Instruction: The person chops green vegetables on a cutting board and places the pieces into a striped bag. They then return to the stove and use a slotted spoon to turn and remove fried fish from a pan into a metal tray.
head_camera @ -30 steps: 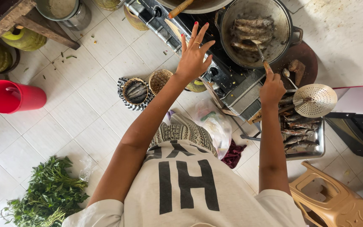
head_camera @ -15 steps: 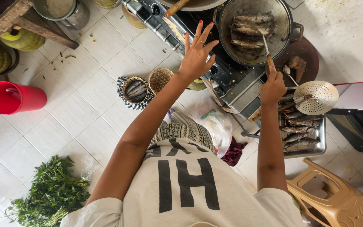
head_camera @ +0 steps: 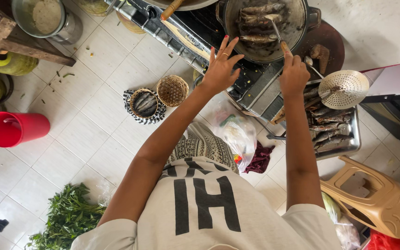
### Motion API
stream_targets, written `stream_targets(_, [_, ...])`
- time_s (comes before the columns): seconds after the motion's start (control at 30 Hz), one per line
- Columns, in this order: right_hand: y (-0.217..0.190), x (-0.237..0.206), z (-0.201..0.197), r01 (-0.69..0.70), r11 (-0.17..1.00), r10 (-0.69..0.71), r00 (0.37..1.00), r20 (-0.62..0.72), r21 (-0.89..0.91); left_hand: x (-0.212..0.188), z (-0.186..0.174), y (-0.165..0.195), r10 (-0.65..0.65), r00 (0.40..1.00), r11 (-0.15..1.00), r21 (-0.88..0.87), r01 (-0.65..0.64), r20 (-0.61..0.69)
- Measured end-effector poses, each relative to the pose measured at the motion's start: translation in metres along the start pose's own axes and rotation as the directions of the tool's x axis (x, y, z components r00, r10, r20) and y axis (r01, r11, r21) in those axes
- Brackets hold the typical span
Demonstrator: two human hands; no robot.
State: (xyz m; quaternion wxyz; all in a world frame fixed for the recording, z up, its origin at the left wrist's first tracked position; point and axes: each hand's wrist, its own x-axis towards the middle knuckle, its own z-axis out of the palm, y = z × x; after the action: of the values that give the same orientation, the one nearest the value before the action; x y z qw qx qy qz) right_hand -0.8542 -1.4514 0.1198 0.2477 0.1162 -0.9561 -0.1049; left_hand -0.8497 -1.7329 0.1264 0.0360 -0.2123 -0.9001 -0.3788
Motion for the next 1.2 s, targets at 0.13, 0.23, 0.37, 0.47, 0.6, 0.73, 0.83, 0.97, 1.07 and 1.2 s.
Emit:
stream_targets(0.13, [0.011, 0.004, -0.007, 0.046, 0.999, -0.046, 0.999, -0.022, 0.007, -0.001, -0.003, -0.004, -0.017, 1.000, 1.000, -0.012, 0.017, -0.011])
stream_targets(0.23, [0.012, 0.007, -0.009, 0.049, 0.999, -0.049, 0.999, -0.021, 0.012, -0.002, -0.005, -0.005, -0.025, 0.999, 1.000, -0.012, 0.025, -0.020])
stream_targets(0.37, [0.010, 0.011, -0.005, 0.026, 0.999, -0.027, 0.999, 0.018, 0.025, -0.005, -0.003, -0.005, -0.044, 0.999, 0.999, -0.015, 0.043, -0.022])
stream_targets(0.47, [0.003, 0.017, 0.004, -0.012, 0.999, 0.013, 1.000, 0.010, -0.041, -0.008, 0.002, -0.004, -0.041, 0.999, 0.999, -0.020, 0.040, -0.010])
stream_targets(0.6, [-0.004, 0.020, 0.009, -0.079, 0.997, 0.080, 0.996, 0.039, -0.022, -0.012, 0.005, -0.004, -0.023, 1.000, 0.999, -0.023, 0.023, -0.015])
stream_targets(0.73, [-0.004, 0.012, 0.008, -0.066, 0.998, 0.066, 0.997, 0.031, 0.005, -0.013, -0.002, -0.008, -0.042, 0.999, 0.999, -0.024, 0.041, -0.019])
stream_targets(0.83, [-0.004, 0.007, 0.010, -0.064, 0.998, 0.063, 0.996, 0.060, 0.009, -0.014, -0.005, -0.009, -0.054, 0.999, 0.998, -0.011, 0.054, -0.005])
stream_targets(0.97, [-0.001, 0.002, 0.014, -0.064, 0.998, 0.064, 0.997, 0.039, 0.013, -0.014, -0.003, -0.008, -0.070, 0.997, 0.998, -0.006, 0.070, 0.011])
stream_targets(1.07, [0.004, -0.004, 0.013, -0.089, 0.995, 0.088, 0.995, 0.037, 0.036, -0.014, -0.001, -0.007, -0.068, 0.998, 0.997, -0.037, 0.068, 0.000])
stream_targets(1.2, [0.009, -0.006, 0.008, -0.089, 0.996, 0.089, 0.996, 0.032, 0.024, -0.012, -0.002, -0.004, -0.059, 0.998, 0.998, -0.026, 0.059, 0.003])
